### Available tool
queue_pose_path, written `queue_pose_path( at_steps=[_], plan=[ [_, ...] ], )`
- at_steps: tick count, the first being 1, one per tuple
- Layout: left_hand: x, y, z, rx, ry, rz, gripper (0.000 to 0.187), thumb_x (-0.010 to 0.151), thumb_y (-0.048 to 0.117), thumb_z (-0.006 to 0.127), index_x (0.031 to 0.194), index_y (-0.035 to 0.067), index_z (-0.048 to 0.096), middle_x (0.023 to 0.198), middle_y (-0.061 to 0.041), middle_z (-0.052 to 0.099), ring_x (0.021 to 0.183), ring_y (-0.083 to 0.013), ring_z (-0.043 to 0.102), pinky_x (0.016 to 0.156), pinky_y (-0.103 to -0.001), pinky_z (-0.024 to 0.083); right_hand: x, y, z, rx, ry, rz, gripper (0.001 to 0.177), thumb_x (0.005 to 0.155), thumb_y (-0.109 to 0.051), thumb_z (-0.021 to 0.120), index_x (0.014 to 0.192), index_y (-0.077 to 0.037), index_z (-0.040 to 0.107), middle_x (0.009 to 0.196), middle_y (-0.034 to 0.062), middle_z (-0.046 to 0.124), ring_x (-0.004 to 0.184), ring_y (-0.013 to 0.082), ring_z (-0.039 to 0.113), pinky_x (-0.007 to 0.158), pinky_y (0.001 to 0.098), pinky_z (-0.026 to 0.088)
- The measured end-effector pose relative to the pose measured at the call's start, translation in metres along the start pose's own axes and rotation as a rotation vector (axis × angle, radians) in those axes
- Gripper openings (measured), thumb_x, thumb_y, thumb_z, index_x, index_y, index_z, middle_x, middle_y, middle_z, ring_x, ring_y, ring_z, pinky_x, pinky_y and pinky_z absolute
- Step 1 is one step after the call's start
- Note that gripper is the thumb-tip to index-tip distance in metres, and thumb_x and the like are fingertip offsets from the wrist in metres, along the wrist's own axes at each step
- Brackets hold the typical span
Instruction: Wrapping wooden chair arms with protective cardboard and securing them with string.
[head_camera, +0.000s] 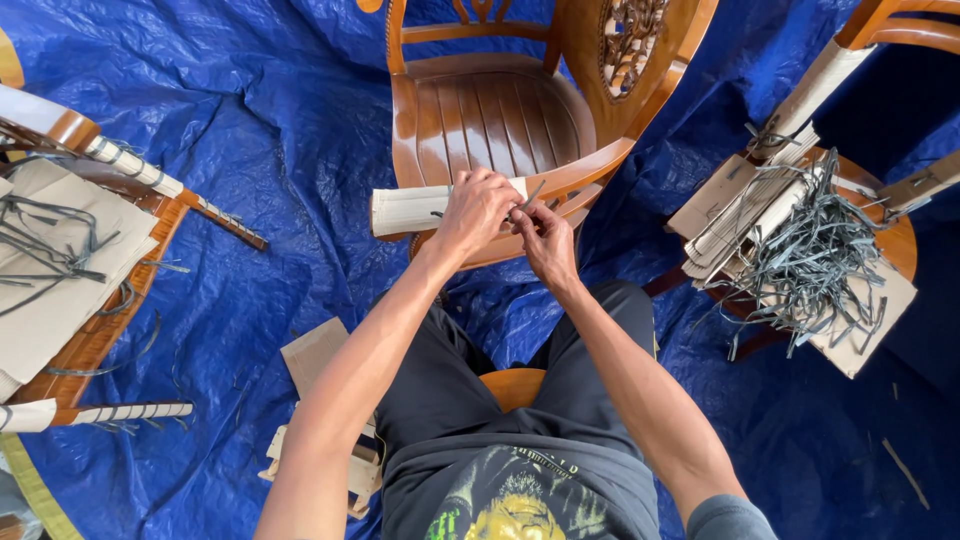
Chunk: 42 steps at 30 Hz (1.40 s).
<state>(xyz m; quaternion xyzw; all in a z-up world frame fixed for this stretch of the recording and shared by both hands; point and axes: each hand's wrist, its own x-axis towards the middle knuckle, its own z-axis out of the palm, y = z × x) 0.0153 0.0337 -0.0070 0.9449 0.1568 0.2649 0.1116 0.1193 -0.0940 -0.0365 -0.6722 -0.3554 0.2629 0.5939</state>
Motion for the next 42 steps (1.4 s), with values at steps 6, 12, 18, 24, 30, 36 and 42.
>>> queue_pose_path(
  at_steps=[6, 12, 18, 24, 30, 36, 42],
  plan=[
    [0.006, -0.003, -0.014, -0.064, -0.193, -0.016, 0.012, 0.083, 0.010, 0.078, 0.095, 0.010, 0.080, 0.096, -0.005, 0.072, 0.101, -0.0265, 0.062, 0.088, -0.044, 0.045, 0.002, 0.009, -0.003, 0.078, -0.016, -0.005, 0.019, 0.099, -0.021, 0.072, 0.095, -0.003, 0.070, 0.078, -0.0006, 0.064, 0.065, 0.0054, 0.052, 0.056, 0.0257, 0.046],
    [0.009, -0.001, -0.017, -0.101, -0.197, -0.031, 0.010, 0.079, 0.012, 0.081, 0.086, 0.007, 0.077, 0.091, -0.006, 0.071, 0.094, -0.0278, 0.064, 0.088, -0.044, 0.051, -0.003, 0.008, -0.002, -0.129, 0.106, -0.239, 0.015, 0.095, -0.012, 0.076, 0.097, -0.001, 0.067, 0.081, 0.0050, 0.071, 0.072, 0.0103, 0.062, 0.065, 0.0306, 0.053],
    [0.010, -0.008, -0.003, -0.092, -0.129, 0.008, 0.010, 0.075, 0.010, 0.080, 0.081, 0.005, 0.073, 0.088, -0.009, 0.072, 0.090, -0.0292, 0.066, 0.085, -0.044, 0.051, -0.005, -0.009, -0.006, -0.372, 0.083, -0.426, 0.012, 0.096, -0.006, 0.071, 0.107, -0.002, 0.065, 0.095, 0.0145, 0.066, 0.078, 0.0312, 0.069, 0.066, 0.0396, 0.055],
    [0.008, -0.004, -0.002, -0.093, -0.050, -0.019, 0.013, 0.070, 0.011, 0.078, 0.077, 0.004, 0.071, 0.083, -0.010, 0.071, 0.088, -0.0315, 0.066, 0.085, -0.044, 0.052, 0.005, 0.012, 0.002, -0.601, 0.155, -0.475, 0.017, 0.094, -0.012, 0.071, 0.103, -0.004, 0.059, 0.099, 0.0160, 0.063, 0.081, 0.0397, 0.066, 0.065, 0.0467, 0.053],
    [0.008, -0.002, -0.014, -0.167, -0.062, -0.040, 0.009, 0.077, 0.013, 0.074, 0.077, 0.005, 0.070, 0.081, -0.008, 0.071, 0.085, -0.0303, 0.067, 0.078, -0.044, 0.054, -0.001, 0.026, 0.019, -0.413, 0.280, -0.421, 0.013, 0.099, -0.010, 0.068, 0.105, -0.005, 0.057, 0.098, 0.0161, 0.059, 0.079, 0.0390, 0.066, 0.065, 0.0466, 0.053],
    [0.016, -0.006, -0.013, -0.153, -0.126, -0.020, 0.013, 0.089, 0.010, 0.066, 0.092, 0.012, 0.079, 0.084, -0.007, 0.070, 0.083, -0.0290, 0.067, 0.075, -0.044, 0.054, -0.001, 0.024, 0.018, -0.441, 0.328, -0.524, 0.016, 0.095, -0.005, 0.072, 0.103, -0.004, 0.058, 0.096, 0.0160, 0.059, 0.080, 0.0401, 0.065, 0.065, 0.0470, 0.051],
    [0.030, -0.020, -0.010, -0.186, -0.339, -0.005, 0.016, 0.085, 0.011, 0.071, 0.096, 0.017, 0.082, 0.083, -0.009, 0.069, 0.080, -0.0289, 0.068, 0.072, -0.043, 0.054, 0.000, 0.025, 0.014, -0.425, 0.315, -0.509, 0.018, 0.094, -0.003, 0.074, 0.100, -0.004, 0.057, 0.095, 0.0159, 0.061, 0.080, 0.0391, 0.066, 0.065, 0.0448, 0.051]
  ],
)
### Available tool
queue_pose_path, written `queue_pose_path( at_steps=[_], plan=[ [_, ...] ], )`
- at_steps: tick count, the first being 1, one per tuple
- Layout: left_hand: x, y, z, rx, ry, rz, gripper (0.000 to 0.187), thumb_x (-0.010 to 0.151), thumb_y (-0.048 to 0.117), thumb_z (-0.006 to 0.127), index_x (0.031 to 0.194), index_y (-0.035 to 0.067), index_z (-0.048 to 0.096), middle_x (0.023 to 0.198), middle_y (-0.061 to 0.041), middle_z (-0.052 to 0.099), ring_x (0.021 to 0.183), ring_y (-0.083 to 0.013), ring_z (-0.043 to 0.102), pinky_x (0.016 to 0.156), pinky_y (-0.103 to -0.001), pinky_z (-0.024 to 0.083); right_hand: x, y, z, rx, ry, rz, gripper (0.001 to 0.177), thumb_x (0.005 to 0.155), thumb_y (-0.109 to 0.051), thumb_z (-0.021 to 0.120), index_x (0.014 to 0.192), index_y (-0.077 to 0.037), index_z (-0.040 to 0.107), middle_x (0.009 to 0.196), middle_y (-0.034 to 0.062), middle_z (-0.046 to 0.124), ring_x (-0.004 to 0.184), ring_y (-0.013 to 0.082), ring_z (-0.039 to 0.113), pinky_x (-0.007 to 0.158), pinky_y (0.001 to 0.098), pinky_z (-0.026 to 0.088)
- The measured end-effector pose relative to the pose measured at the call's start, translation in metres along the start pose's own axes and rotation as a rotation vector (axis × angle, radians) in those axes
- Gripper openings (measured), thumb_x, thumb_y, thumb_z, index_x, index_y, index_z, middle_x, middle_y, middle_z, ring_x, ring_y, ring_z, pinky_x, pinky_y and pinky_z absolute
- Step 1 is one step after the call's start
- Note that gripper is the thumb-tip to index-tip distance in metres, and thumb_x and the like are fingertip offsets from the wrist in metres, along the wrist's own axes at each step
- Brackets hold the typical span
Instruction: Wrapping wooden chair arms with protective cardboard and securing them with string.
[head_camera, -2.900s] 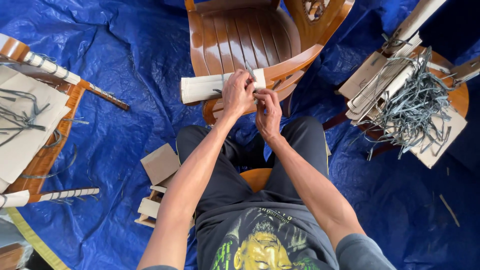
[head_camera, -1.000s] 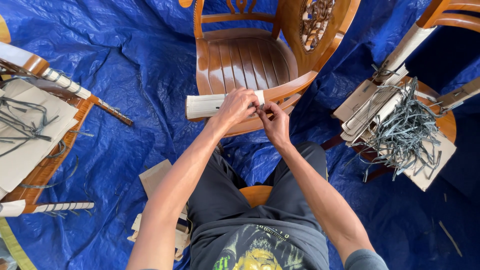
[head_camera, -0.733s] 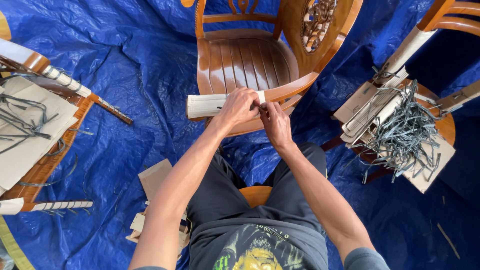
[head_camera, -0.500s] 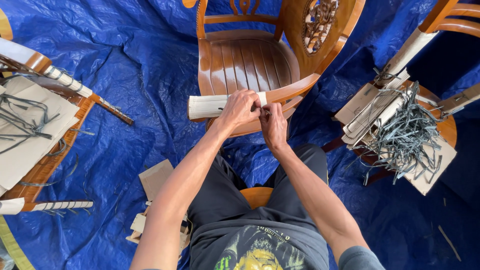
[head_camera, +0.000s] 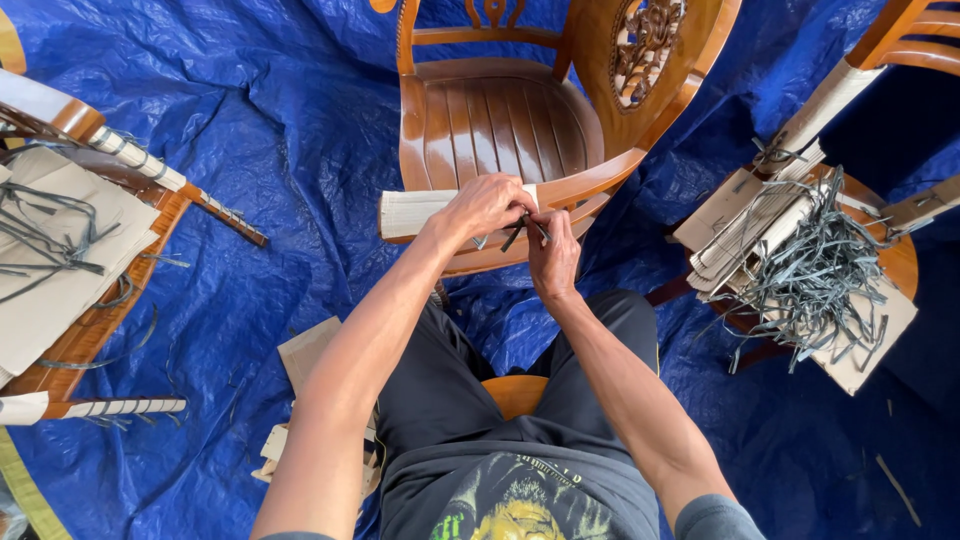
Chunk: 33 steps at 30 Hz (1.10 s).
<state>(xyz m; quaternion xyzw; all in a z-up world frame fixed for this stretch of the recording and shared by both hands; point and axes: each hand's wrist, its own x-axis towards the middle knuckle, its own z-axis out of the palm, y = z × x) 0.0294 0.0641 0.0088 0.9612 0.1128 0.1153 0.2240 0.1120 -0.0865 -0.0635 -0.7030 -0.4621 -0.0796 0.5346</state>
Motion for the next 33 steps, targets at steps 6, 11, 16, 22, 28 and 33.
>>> queue_pose_path(
  at_steps=[6, 11, 16, 22, 28, 33],
  plan=[
    [0.008, 0.005, -0.013, -0.061, -0.131, -0.037, 0.013, 0.081, 0.008, 0.069, 0.090, 0.012, 0.078, 0.088, -0.008, 0.072, 0.079, -0.0262, 0.069, 0.071, -0.041, 0.054, -0.001, -0.004, -0.007, 0.110, -0.009, 0.033, 0.018, 0.093, 0.000, 0.075, 0.100, -0.002, 0.059, 0.097, 0.0151, 0.064, 0.085, 0.0357, 0.071, 0.070, 0.0404, 0.056],
    [0.008, -0.003, 0.005, 0.014, -0.077, -0.014, 0.009, 0.077, 0.007, 0.068, 0.085, 0.008, 0.072, 0.084, -0.007, 0.071, 0.079, -0.0247, 0.069, 0.071, -0.039, 0.055, 0.000, -0.005, -0.009, 0.099, -0.010, 0.000, 0.018, 0.091, 0.000, 0.074, 0.100, -0.001, 0.059, 0.101, 0.0147, 0.066, 0.089, 0.0358, 0.071, 0.073, 0.0405, 0.057],
    [0.004, -0.018, 0.031, 0.096, 0.110, 0.104, 0.008, 0.077, 0.006, 0.069, 0.081, 0.006, 0.062, 0.080, -0.008, 0.067, 0.079, -0.0270, 0.066, 0.072, -0.040, 0.054, -0.011, -0.007, -0.008, 0.069, 0.023, 0.004, 0.018, 0.093, -0.001, 0.076, 0.098, -0.001, 0.058, 0.104, 0.0140, 0.067, 0.087, 0.0365, 0.070, 0.072, 0.0407, 0.056],
    [0.002, -0.017, 0.031, 0.037, 0.259, 0.086, 0.016, 0.079, 0.008, 0.072, 0.081, 0.004, 0.056, 0.080, -0.011, 0.063, 0.080, -0.0308, 0.063, 0.071, -0.043, 0.051, -0.032, -0.003, 0.000, 0.164, 0.011, 0.077, 0.011, 0.097, -0.002, 0.070, 0.097, 0.000, 0.059, 0.108, 0.0118, 0.066, 0.085, 0.0270, 0.071, 0.068, 0.0345, 0.056],
    [-0.009, -0.010, 0.021, -0.042, 0.214, -0.011, 0.009, 0.085, 0.005, 0.071, 0.089, 0.003, 0.063, 0.086, -0.010, 0.067, 0.084, -0.0291, 0.067, 0.078, -0.042, 0.053, -0.050, -0.001, -0.008, 0.171, -0.033, 0.184, 0.008, 0.099, -0.004, 0.071, 0.099, 0.000, 0.064, 0.101, 0.0117, 0.066, 0.076, 0.0240, 0.064, 0.060, 0.0330, 0.050],
    [-0.044, 0.032, 0.012, -0.239, 0.487, 0.017, 0.017, 0.094, 0.000, 0.065, 0.111, 0.002, 0.066, 0.111, -0.013, 0.069, 0.103, -0.0288, 0.071, 0.091, -0.038, 0.057, -0.112, 0.041, -0.030, 0.170, -0.223, 0.434, 0.010, 0.099, -0.009, 0.067, 0.102, -0.001, 0.063, 0.082, 0.0116, 0.067, 0.068, 0.0198, 0.066, 0.060, 0.0324, 0.052]
  ],
)
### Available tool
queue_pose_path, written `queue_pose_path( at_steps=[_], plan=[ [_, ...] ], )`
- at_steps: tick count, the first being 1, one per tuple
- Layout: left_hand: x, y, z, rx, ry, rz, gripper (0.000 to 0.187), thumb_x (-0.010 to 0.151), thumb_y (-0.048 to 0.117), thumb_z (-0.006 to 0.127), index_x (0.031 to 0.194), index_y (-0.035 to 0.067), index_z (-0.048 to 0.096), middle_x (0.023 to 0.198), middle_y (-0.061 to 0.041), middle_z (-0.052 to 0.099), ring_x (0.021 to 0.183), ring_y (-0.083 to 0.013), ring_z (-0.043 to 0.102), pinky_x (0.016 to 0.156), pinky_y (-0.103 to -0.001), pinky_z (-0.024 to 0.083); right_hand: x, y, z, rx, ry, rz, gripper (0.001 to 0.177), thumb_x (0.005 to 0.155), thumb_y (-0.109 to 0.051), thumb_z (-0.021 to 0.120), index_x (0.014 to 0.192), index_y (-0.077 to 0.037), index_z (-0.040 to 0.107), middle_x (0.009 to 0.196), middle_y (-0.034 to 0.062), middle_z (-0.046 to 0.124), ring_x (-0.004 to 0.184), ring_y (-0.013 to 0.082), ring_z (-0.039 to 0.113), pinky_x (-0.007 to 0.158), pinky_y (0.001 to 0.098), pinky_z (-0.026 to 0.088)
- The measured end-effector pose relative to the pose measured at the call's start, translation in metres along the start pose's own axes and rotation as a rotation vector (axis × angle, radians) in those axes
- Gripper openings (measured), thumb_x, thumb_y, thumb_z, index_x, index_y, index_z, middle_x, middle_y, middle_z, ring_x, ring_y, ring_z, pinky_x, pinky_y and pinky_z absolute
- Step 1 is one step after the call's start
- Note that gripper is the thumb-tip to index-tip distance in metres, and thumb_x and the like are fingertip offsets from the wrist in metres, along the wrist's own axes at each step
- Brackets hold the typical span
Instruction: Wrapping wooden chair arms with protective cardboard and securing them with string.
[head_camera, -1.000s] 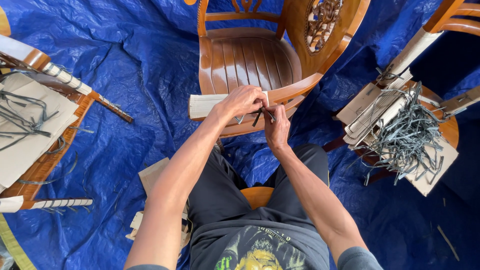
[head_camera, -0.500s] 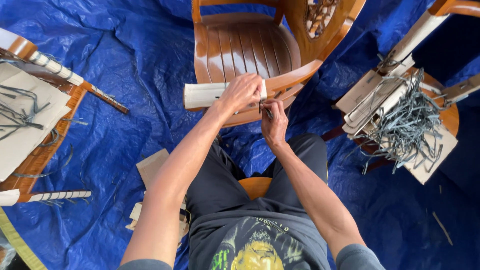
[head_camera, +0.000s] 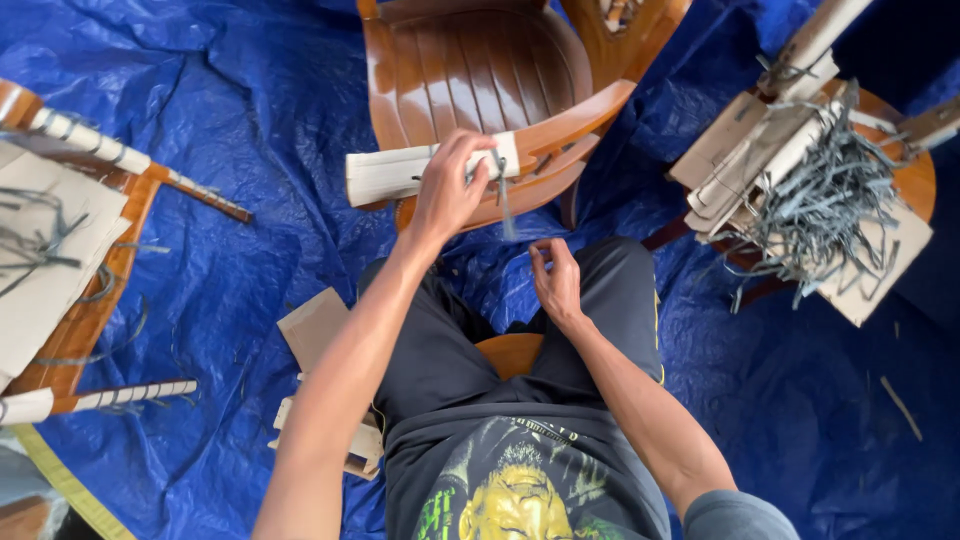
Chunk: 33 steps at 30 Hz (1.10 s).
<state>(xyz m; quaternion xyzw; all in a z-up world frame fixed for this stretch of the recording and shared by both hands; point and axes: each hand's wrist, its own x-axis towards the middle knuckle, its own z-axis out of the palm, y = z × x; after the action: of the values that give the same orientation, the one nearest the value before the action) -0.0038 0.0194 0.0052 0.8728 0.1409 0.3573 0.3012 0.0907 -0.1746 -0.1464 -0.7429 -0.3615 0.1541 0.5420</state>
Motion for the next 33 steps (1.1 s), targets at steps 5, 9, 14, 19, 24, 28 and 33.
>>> queue_pose_path(
  at_steps=[5, 9, 14, 19, 24, 28, 33],
  plan=[
    [-0.095, 0.036, 0.044, -0.031, 0.204, -0.127, 0.011, 0.100, 0.000, 0.063, 0.111, 0.003, 0.065, 0.102, -0.012, 0.065, 0.087, -0.0254, 0.065, 0.079, -0.035, 0.055, -0.004, 0.016, -0.033, 0.047, 0.101, 0.208, 0.009, 0.102, -0.011, 0.064, 0.103, -0.002, 0.065, 0.073, 0.0109, 0.068, 0.064, 0.0160, 0.066, 0.060, 0.0312, 0.051],
    [-0.183, 0.028, 0.088, -0.115, 0.056, -0.375, 0.013, 0.099, 0.000, 0.062, 0.111, 0.002, 0.067, 0.098, -0.010, 0.066, 0.076, -0.0192, 0.062, 0.069, -0.031, 0.053, 0.000, 0.027, -0.077, 0.054, 0.337, 0.119, 0.008, 0.102, -0.008, 0.063, 0.106, -0.003, 0.066, 0.080, 0.0072, 0.069, 0.068, 0.0133, 0.067, 0.061, 0.0299, 0.052],
    [-0.229, 0.002, 0.118, -0.213, -0.140, -0.677, 0.023, 0.091, 0.001, 0.064, 0.114, 0.003, 0.066, 0.107, -0.009, 0.071, 0.081, -0.0163, 0.071, 0.066, -0.029, 0.057, 0.009, 0.066, -0.166, -0.061, 0.650, 0.018, 0.005, 0.104, -0.005, 0.063, 0.108, -0.003, 0.064, 0.094, 0.0074, 0.068, 0.080, 0.0147, 0.064, 0.070, 0.0294, 0.053],
    [-0.246, -0.032, 0.136, -0.182, -0.257, -0.761, 0.024, 0.091, 0.004, 0.065, 0.115, 0.004, 0.067, 0.102, -0.009, 0.074, 0.081, -0.0172, 0.070, 0.071, -0.030, 0.059, 0.031, 0.115, -0.236, -0.235, 0.741, 0.062, 0.006, 0.098, -0.001, 0.065, 0.104, -0.003, 0.066, 0.096, 0.0114, 0.063, 0.081, 0.0219, 0.064, 0.066, 0.0332, 0.053],
    [-0.251, -0.038, 0.143, -0.159, -0.327, -0.809, 0.022, 0.091, 0.005, 0.066, 0.113, 0.004, 0.069, 0.103, -0.010, 0.076, 0.084, -0.0184, 0.072, 0.075, -0.032, 0.059, 0.030, 0.153, -0.264, -0.538, 0.547, 0.123, 0.003, 0.093, -0.003, 0.068, 0.094, -0.004, 0.071, 0.093, 0.0144, 0.067, 0.088, 0.0330, 0.064, 0.078, 0.0439, 0.051],
    [-0.250, -0.034, 0.139, -0.131, -0.363, -0.813, 0.021, 0.091, 0.006, 0.067, 0.112, 0.004, 0.069, 0.103, -0.011, 0.076, 0.085, -0.0189, 0.072, 0.077, -0.032, 0.059, 0.017, 0.176, -0.279, -0.488, 0.678, 0.143, 0.004, 0.096, -0.003, 0.066, 0.099, -0.003, 0.069, 0.098, 0.0153, 0.065, 0.092, 0.0332, 0.064, 0.081, 0.0447, 0.051],
    [-0.253, -0.039, 0.136, -0.156, -0.364, -0.833, 0.022, 0.092, 0.006, 0.064, 0.113, 0.003, 0.069, 0.104, -0.011, 0.076, 0.087, -0.0181, 0.073, 0.078, -0.032, 0.060, 0.001, 0.233, -0.339, -0.534, 1.052, 0.148, 0.014, 0.090, -0.003, 0.066, 0.104, -0.001, 0.061, 0.108, 0.0176, 0.061, 0.101, 0.0353, 0.062, 0.090, 0.0448, 0.050]
  ],
)
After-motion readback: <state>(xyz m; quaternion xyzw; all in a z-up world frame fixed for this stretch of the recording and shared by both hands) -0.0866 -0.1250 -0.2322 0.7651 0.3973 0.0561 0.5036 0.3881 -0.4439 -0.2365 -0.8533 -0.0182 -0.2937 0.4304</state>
